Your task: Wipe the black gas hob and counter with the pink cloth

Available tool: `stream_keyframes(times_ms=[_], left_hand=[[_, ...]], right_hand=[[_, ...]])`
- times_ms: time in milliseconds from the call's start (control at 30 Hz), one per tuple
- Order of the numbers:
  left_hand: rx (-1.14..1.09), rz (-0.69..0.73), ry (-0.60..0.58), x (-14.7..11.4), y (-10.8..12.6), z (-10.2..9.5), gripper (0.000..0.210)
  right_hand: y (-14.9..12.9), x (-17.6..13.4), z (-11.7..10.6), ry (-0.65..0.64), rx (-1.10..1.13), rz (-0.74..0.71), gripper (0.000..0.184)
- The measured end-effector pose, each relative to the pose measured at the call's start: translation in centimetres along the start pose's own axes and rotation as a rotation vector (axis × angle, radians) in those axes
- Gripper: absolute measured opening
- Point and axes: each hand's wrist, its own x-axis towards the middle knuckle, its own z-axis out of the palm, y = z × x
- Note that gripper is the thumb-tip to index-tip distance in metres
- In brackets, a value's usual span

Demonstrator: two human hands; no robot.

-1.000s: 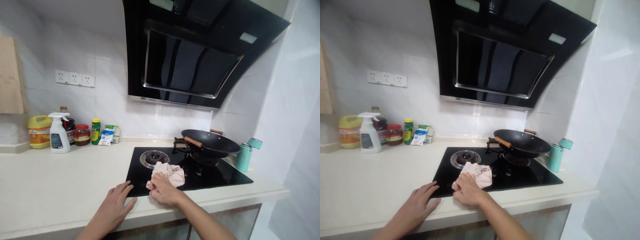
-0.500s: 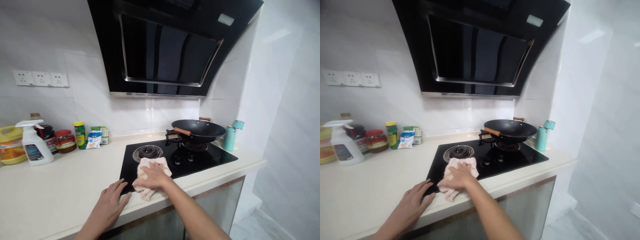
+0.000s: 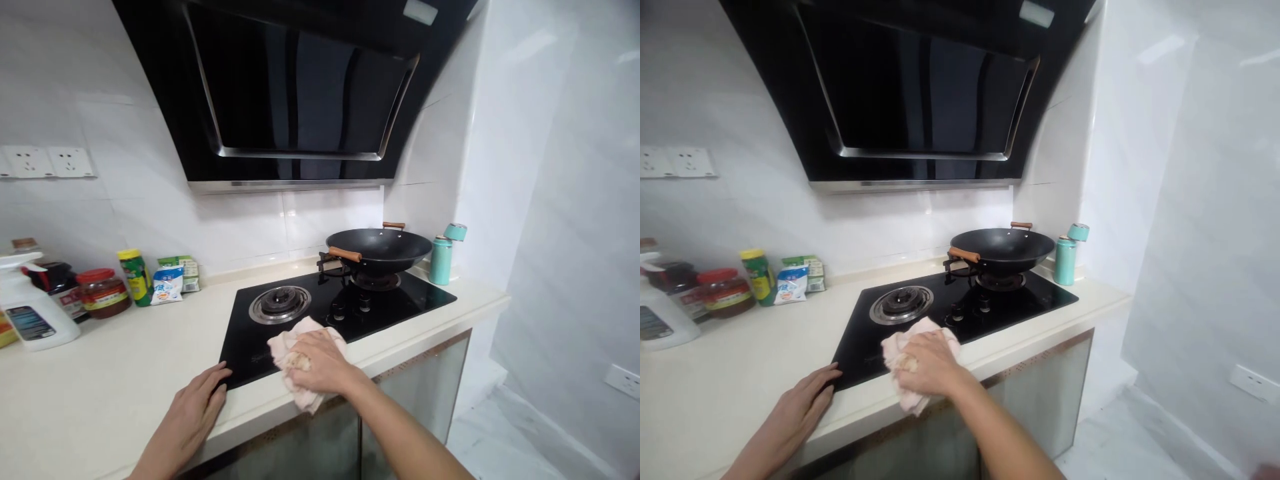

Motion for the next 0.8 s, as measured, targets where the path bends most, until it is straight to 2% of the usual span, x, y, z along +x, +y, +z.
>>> stream_keyframes(times_ms=[233, 400, 533, 667, 800], left_hand=[[0.022, -0.005, -0.038, 0.0, 0.1, -0.1, 0.041], [0.041, -0.007, -0.043, 0.0, -0.8, 0.5, 0.042], [0.051, -0.001, -0.04, 0.0, -1.8, 1.2, 0.043], [0.046, -0.013, -0.043, 0.1, -2.6, 1.7, 0.041], [0.04, -0.017, -0.043, 0.3, -2.8, 1.8, 0.042]], right_hand=[[9.9, -6.4, -6.0, 0.174, -0.187, 0.248, 0.036], [17.8, -10.2, -11.1, 0.227, -0.391, 0.541, 0.038], [23.1, -12.8, -15.5, 0.296, -0.454, 0.765, 0.044], [26.7, -14.9, -18.7, 0.361, -0.466, 0.976, 0.052], [27.8, -15.5, -19.5, 0.436, -0.467, 1.103, 0.058]])
